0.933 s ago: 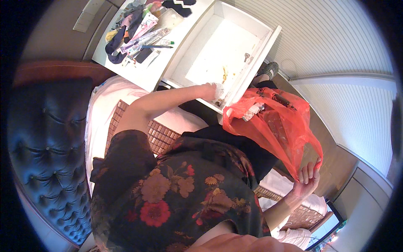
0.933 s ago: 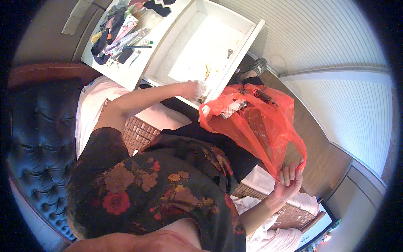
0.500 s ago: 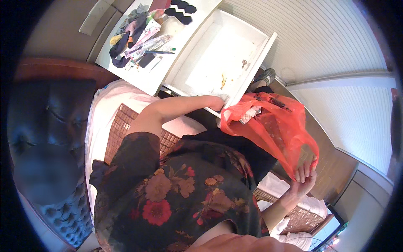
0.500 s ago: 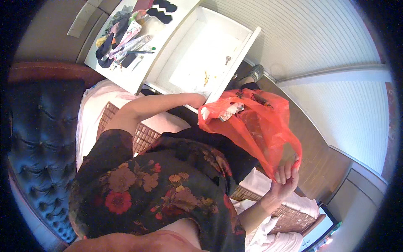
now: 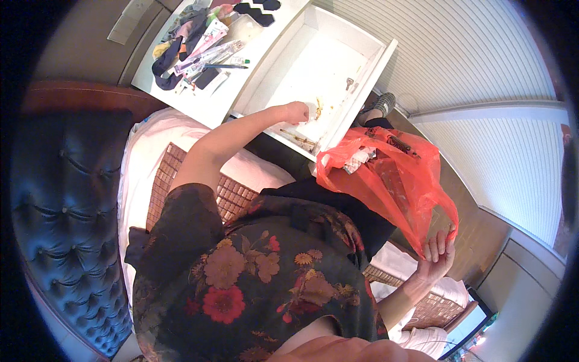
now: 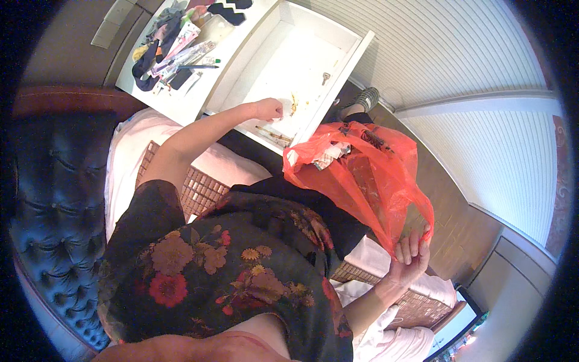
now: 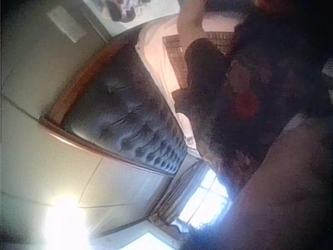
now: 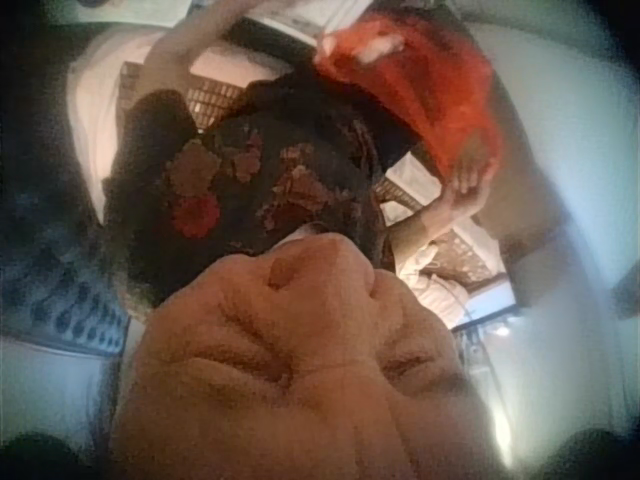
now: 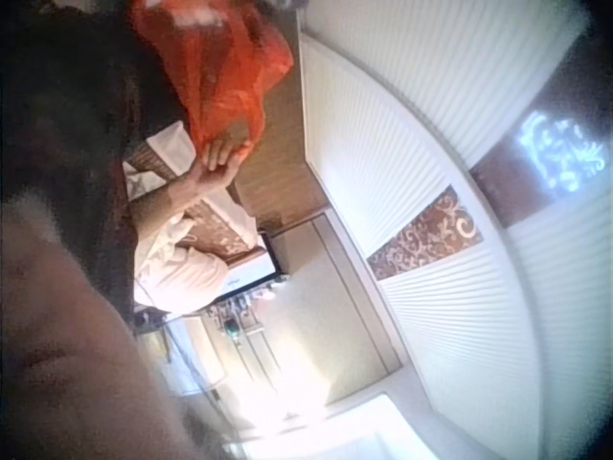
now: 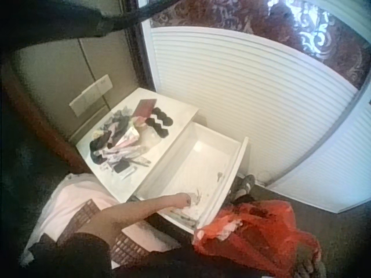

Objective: The person picks up various small items including tubes, bottles, and packets from a white drawer and places them into an orange plastic bag.

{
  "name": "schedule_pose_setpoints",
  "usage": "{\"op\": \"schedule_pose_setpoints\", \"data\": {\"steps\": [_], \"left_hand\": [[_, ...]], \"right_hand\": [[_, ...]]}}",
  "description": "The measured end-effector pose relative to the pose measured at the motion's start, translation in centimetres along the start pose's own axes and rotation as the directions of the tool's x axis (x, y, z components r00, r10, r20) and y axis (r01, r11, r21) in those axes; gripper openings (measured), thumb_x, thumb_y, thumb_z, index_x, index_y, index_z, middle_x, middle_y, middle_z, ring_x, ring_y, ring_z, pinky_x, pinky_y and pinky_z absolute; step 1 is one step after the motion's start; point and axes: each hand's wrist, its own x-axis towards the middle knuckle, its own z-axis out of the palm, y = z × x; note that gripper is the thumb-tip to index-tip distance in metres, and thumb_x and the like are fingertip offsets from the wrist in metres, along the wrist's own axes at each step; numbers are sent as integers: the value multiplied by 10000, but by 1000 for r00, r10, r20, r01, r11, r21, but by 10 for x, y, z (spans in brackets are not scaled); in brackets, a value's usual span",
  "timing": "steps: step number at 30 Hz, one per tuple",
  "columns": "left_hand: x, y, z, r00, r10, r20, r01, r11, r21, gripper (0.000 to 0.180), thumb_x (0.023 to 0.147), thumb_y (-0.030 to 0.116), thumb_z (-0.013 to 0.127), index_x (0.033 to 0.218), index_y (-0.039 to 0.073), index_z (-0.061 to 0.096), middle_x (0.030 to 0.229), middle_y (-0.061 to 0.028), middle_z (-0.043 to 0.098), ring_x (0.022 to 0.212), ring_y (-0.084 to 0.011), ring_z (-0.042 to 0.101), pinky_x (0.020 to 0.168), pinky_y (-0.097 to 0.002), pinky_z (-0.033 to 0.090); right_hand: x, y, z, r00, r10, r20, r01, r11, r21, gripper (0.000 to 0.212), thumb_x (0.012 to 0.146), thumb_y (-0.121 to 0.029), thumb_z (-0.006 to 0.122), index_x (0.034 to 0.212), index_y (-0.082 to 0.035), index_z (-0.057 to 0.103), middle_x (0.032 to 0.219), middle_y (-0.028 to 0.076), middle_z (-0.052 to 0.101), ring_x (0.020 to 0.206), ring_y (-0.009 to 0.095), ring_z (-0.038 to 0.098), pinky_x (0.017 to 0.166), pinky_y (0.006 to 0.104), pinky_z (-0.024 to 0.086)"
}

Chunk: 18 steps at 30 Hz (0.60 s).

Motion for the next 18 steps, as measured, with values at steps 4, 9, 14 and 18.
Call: {"op": "schedule_pose_setpoints", "data": {"steps": [4, 9, 14, 18], "left_hand": [[-12, 12, 17, 998, 43, 41, -55, 932, 358, 185, 704, 158, 590, 809, 29, 673, 781, -182, 644, 757, -332, 624, 691, -413, 483], [-18, 19, 37, 990, 96, 106, -118, 966, 231, 191, 700, 157, 578, 809, 44, 688, 790, -181, 648, 759, -342, 623, 703, -423, 481], [-14, 35, 47, 959, 147, 244, -186, 972, 142, 210, 699, 163, 595, 828, 21, 681, 784, -183, 651, 714, -330, 620, 658, -425, 466], [-5, 54, 55, 950, 76, 302, -152, 959, 238, 203, 702, 161, 601, 819, 12, 673, 764, -199, 639, 697, -339, 611, 642, -427, 461]], "right_hand": [[2, 0, 4, 999, -18, -51, 17, 999, -35, 339, 933, -86, 435, 1265, -24, 411, 651, -14, 342, 448, 45, 285, 377, 182, 224], [6, 1, 7, 999, -7, -34, 6, 999, -33, 331, 934, -92, 436, 1257, -17, 423, 648, -15, 339, 446, 47, 284, 371, 185, 229], [7, 2, 6, 999, 3, -37, -4, 1000, -28, 333, 935, -93, 437, 1258, -9, 423, 648, -14, 339, 451, 48, 291, 376, 185, 243], [7, 1, 7, 999, -1, -46, -1, 999, -40, 353, 934, -90, 438, 1276, -9, 412, 651, -14, 335, 457, 50, 295, 383, 186, 250]]}}
